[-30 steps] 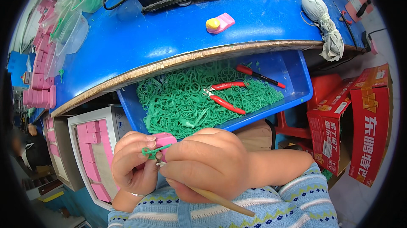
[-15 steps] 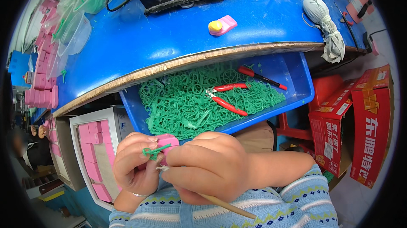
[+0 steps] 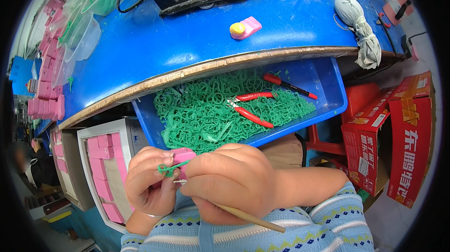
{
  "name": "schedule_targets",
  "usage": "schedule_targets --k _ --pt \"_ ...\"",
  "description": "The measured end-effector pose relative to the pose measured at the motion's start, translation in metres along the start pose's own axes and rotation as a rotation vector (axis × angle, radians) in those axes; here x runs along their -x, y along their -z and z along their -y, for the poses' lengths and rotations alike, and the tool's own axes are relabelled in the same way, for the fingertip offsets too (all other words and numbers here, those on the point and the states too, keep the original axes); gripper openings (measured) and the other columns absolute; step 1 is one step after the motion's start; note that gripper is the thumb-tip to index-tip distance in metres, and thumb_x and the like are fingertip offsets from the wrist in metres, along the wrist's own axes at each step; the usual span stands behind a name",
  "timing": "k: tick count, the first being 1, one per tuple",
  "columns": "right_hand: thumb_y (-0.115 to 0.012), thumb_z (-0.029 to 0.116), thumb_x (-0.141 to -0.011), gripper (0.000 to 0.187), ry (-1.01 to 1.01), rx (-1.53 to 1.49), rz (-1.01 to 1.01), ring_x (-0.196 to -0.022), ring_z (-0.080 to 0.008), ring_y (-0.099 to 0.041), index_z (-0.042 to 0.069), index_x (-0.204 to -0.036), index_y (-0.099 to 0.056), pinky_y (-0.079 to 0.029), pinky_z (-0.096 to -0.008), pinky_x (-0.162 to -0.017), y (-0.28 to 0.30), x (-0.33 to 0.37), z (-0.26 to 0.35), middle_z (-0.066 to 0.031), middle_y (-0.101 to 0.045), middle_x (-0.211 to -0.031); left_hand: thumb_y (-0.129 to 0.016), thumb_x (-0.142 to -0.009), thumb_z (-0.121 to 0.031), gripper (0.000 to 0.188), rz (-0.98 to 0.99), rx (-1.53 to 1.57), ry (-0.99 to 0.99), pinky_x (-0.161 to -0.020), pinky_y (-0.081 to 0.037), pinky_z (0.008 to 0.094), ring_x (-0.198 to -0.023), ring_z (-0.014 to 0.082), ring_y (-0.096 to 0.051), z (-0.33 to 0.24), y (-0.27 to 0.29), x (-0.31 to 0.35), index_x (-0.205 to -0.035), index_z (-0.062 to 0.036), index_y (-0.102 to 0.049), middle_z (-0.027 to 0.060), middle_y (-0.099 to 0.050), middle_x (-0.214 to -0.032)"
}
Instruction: Using a tool to insert small green components into a pink molded part.
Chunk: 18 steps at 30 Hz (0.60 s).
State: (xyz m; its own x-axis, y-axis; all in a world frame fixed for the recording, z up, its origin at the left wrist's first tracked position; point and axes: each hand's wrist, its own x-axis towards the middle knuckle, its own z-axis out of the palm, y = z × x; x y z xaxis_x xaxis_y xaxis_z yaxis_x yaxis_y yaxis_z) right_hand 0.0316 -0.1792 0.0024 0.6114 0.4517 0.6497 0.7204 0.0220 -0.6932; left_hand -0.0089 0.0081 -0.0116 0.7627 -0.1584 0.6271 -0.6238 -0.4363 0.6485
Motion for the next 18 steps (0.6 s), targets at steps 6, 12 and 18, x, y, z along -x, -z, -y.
schedule_targets --k 6,12,18 --pt "-0.062 0.004 -0.066 0.019 0.000 -0.038 -0.019 -0.057 -0.0197 -0.058 0.004 -0.084 -0.062 -0.044 -0.0279 -0.047 -0.001 0.000 -0.001 -0.0085 -0.061 -0.082 -0.075 -0.064 0.006 0.029 -0.010 0.006 0.000 -0.062 -0.050 0.0356 -0.081 0.0268 -0.064 0.001 -0.001 0.001 -0.085 -0.0024 -0.057 0.0126 -0.064 -0.095" --pt "-0.062 0.004 -0.065 0.019 0.003 -0.011 -0.028 -0.056 -0.0193 -0.057 0.005 -0.083 -0.062 -0.043 -0.0288 -0.046 0.004 -0.001 0.001 -0.0080 -0.061 -0.081 -0.074 -0.066 0.007 0.031 -0.007 0.030 0.031 -0.062 -0.050 0.0353 -0.081 0.0266 -0.064 0.000 -0.002 0.000 -0.090 -0.0023 -0.055 0.0128 -0.064 -0.094" --pt "-0.064 0.004 -0.068 0.020 -0.095 -0.103 0.433 -0.059 -0.0217 -0.057 0.003 -0.088 -0.062 -0.044 -0.0293 -0.050 0.038 -0.018 0.011 -0.0087 -0.060 -0.079 -0.070 -0.070 0.011 0.032 -0.074 0.251 0.234 -0.064 -0.053 0.0344 -0.083 0.0258 -0.063 0.002 -0.004 0.006 -0.094 -0.0017 -0.052 0.0160 -0.062 -0.092"
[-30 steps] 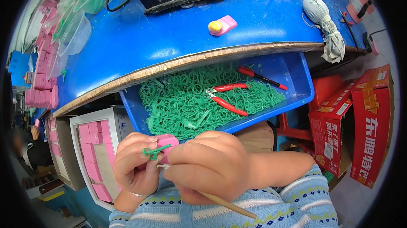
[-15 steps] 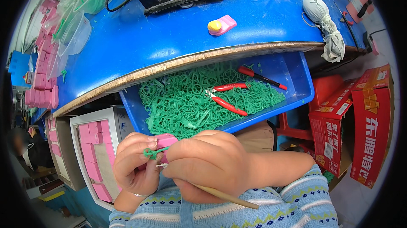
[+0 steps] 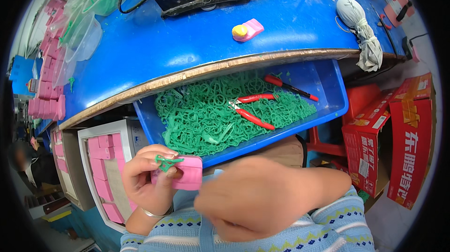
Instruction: Using a tool to insert small green components into a pink molded part.
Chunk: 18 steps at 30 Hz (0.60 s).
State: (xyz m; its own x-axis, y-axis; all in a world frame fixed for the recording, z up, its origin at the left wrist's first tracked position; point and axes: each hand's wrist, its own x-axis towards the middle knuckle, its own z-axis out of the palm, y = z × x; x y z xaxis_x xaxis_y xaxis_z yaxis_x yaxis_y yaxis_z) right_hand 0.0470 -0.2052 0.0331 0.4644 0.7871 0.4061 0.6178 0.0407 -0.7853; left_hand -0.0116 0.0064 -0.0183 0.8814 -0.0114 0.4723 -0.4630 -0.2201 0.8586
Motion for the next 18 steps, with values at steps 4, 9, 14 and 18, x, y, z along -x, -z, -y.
schedule_targets --k 4,9,14,18 --pt "-0.063 0.007 -0.076 0.010 0.091 -0.634 0.438 -0.056 -0.0245 -0.056 0.003 -0.085 -0.062 -0.043 -0.0325 -0.050 0.003 0.004 -0.010 -0.0078 -0.058 -0.074 -0.066 -0.072 0.015 0.031 -0.071 0.328 0.215 -0.066 -0.054 0.0313 -0.085 0.0243 -0.063 -0.003 -0.001 0.001 -0.095 -0.0008 -0.052 0.0197 -0.061 -0.093" --pt "-0.066 0.009 -0.079 0.015 -0.131 -0.024 -0.293 -0.060 -0.0262 -0.057 0.001 -0.090 -0.059 -0.045 -0.0337 -0.052 0.007 0.001 -0.005 -0.0103 -0.058 -0.077 -0.066 -0.073 0.014 0.030 -0.051 0.390 0.246 -0.067 -0.054 0.0309 -0.086 0.0244 -0.063 -0.010 0.000 -0.005 -0.094 -0.0004 -0.052 0.0201 -0.061 -0.092" --pt "-0.072 0.018 -0.070 0.021 -0.131 0.242 -0.297 -0.052 -0.0222 -0.049 0.008 -0.078 -0.057 -0.039 -0.0321 -0.044 -0.007 -0.013 -0.007 -0.0054 -0.044 -0.064 -0.072 -0.070 0.007 0.027 0.084 0.127 0.059 -0.071 -0.052 0.0346 -0.081 0.0264 -0.065 -0.012 0.002 -0.016 -0.090 -0.0008 -0.055 0.0130 -0.066 -0.086" --pt "-0.070 0.018 -0.066 0.019 -0.040 0.369 -0.300 -0.049 -0.0190 -0.047 0.008 -0.075 -0.057 -0.036 -0.0306 -0.042 -0.009 -0.017 -0.008 -0.0034 -0.042 -0.063 -0.072 -0.069 0.008 0.028 0.107 0.080 0.037 -0.071 -0.052 0.0344 -0.081 0.0268 -0.065 -0.015 0.004 -0.020 -0.090 -0.0007 -0.055 0.0142 -0.066 -0.086"
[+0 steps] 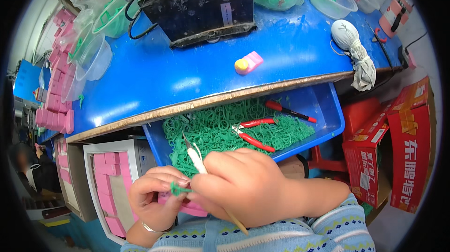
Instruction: Using a tool to insert small green components into a pink molded part.
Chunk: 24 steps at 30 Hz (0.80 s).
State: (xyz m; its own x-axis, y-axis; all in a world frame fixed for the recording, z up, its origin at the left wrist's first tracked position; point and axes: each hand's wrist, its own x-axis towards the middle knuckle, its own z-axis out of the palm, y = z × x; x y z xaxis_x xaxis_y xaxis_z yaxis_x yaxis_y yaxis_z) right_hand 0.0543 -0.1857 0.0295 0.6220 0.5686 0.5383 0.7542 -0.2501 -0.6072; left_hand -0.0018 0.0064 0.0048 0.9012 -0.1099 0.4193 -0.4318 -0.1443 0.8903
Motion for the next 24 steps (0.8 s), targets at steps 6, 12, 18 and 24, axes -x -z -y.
schedule_targets --k 6,12,18,24 --pt "-0.068 0.019 -0.075 0.017 0.344 -0.210 -0.085 -0.046 -0.0136 -0.043 0.005 -0.081 -0.060 -0.030 -0.0269 -0.038 0.022 -0.005 0.014 -0.0024 -0.044 -0.063 -0.070 -0.080 -0.009 0.017 0.012 -0.014 -0.070 -0.062 -0.051 0.0356 -0.076 0.0258 -0.062 -0.010 0.004 -0.008 -0.075 -0.0003 -0.057 0.0133 -0.064 -0.077" --pt "-0.064 0.019 -0.081 0.013 0.365 -0.193 -0.077 -0.051 -0.0154 -0.048 0.007 -0.082 -0.063 -0.035 -0.0273 -0.041 0.013 0.008 0.001 -0.0022 -0.054 -0.068 -0.071 -0.080 -0.014 0.026 0.019 0.084 -0.062 -0.061 -0.054 0.0370 -0.076 0.0253 -0.063 -0.005 0.005 0.001 -0.093 0.0022 -0.056 0.0161 -0.059 -0.094" --pt "-0.071 0.015 -0.073 0.016 -0.156 -0.306 -0.234 -0.048 -0.0227 -0.045 0.006 -0.078 -0.058 -0.035 -0.0331 -0.041 -0.042 0.022 -0.018 -0.0067 -0.041 -0.063 -0.080 -0.062 -0.004 0.061 0.028 -0.100 0.176 -0.076 -0.051 0.0295 -0.087 0.0214 -0.062 -0.003 0.001 -0.001 -0.117 0.0025 -0.056 0.0149 -0.061 -0.106" --pt "-0.073 0.020 -0.072 0.019 -0.118 -0.191 -0.171 -0.049 -0.0212 -0.046 0.008 -0.077 -0.059 -0.036 -0.0318 -0.043 -0.043 0.025 -0.017 -0.0058 -0.043 -0.064 -0.076 -0.066 -0.001 0.040 0.042 0.004 0.281 -0.075 -0.050 0.0293 -0.086 0.0220 -0.062 0.001 0.002 0.003 -0.105 0.0001 -0.064 0.0141 -0.063 -0.099"
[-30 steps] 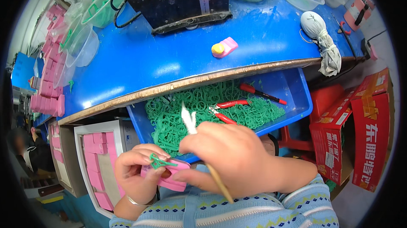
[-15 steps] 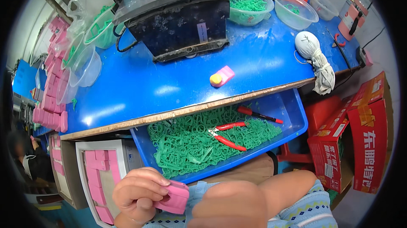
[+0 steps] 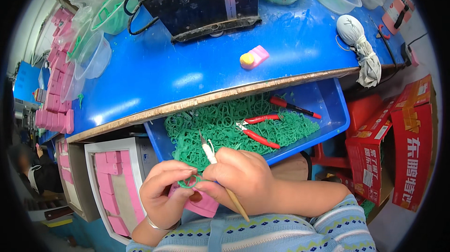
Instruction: Using a tool to insert small green components into a pink molded part.
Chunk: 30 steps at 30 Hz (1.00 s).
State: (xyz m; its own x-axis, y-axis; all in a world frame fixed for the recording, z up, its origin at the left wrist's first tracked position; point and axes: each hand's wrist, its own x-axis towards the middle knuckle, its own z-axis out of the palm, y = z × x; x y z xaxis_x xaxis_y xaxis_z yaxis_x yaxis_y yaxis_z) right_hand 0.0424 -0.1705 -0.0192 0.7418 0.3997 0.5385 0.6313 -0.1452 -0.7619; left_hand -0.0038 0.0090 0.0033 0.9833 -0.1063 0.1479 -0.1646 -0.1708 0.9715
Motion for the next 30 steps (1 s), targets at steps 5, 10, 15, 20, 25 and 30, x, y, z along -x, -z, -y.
schedule_targets --k 5,10,15,20,25,30 --pt "-0.072 0.022 -0.072 0.019 -0.006 0.004 0.007 -0.050 -0.0213 -0.047 0.008 -0.077 -0.060 -0.037 -0.0321 -0.043 0.000 0.003 0.002 -0.0057 -0.044 -0.064 -0.074 -0.068 0.001 0.034 -0.058 -0.009 0.060 -0.073 -0.051 0.0292 -0.084 0.0212 -0.063 -0.001 -0.003 0.005 -0.100 0.0006 -0.065 0.0145 -0.064 -0.098" --pt "-0.071 0.022 -0.074 0.019 0.001 0.051 0.075 -0.051 -0.0220 -0.048 0.008 -0.079 -0.060 -0.038 -0.0322 -0.044 0.004 0.001 0.002 -0.0063 -0.045 -0.065 -0.073 -0.069 0.002 0.034 -0.083 0.010 0.014 -0.069 -0.051 0.0270 -0.081 0.0188 -0.063 0.002 -0.003 0.008 -0.102 0.0006 -0.065 0.0128 -0.063 -0.094" --pt "-0.065 0.024 -0.081 0.021 -0.308 -0.211 -0.149 -0.054 -0.0278 -0.050 0.004 -0.083 -0.056 -0.044 -0.0351 -0.050 0.009 -0.003 0.010 -0.0091 -0.049 -0.070 -0.073 -0.070 0.002 0.034 -0.068 -0.037 -0.063 -0.067 -0.050 0.0259 -0.079 0.0181 -0.062 0.002 -0.004 0.004 -0.103 0.0006 -0.065 0.0119 -0.062 -0.092" --pt "-0.060 0.024 -0.084 0.023 -0.299 0.196 1.047 -0.061 -0.0319 -0.058 0.003 -0.081 -0.052 -0.046 -0.0412 -0.055 0.067 -0.024 0.033 -0.0145 -0.055 -0.066 -0.073 -0.070 0.002 0.036 -0.093 -0.070 -0.131 -0.065 -0.049 0.0258 -0.076 0.0179 -0.061 0.004 -0.002 0.004 -0.104 0.0002 -0.064 0.0113 -0.062 -0.090" --pt "-0.059 0.024 -0.084 0.022 -0.052 -0.303 1.151 -0.071 -0.0300 -0.061 0.002 -0.087 -0.057 -0.047 -0.0397 -0.060 0.083 -0.028 0.026 -0.0164 -0.058 -0.073 -0.074 -0.068 0.002 0.037 -0.083 -0.106 -0.162 -0.065 -0.049 0.0262 -0.076 0.0187 -0.061 0.005 -0.003 0.004 -0.104 -0.0001 -0.064 0.0112 -0.061 -0.089" --pt "-0.062 0.014 -0.084 0.030 -0.200 -0.787 0.645 -0.077 -0.0283 -0.061 -0.001 -0.111 -0.057 -0.048 -0.0367 -0.067 0.082 -0.021 0.026 -0.0169 -0.061 -0.085 -0.075 -0.067 0.003 0.037 -0.062 -0.119 -0.164 -0.065 -0.049 0.0265 -0.077 0.0196 -0.061 0.005 -0.005 0.004 -0.102 -0.0001 -0.064 0.0112 -0.061 -0.089"
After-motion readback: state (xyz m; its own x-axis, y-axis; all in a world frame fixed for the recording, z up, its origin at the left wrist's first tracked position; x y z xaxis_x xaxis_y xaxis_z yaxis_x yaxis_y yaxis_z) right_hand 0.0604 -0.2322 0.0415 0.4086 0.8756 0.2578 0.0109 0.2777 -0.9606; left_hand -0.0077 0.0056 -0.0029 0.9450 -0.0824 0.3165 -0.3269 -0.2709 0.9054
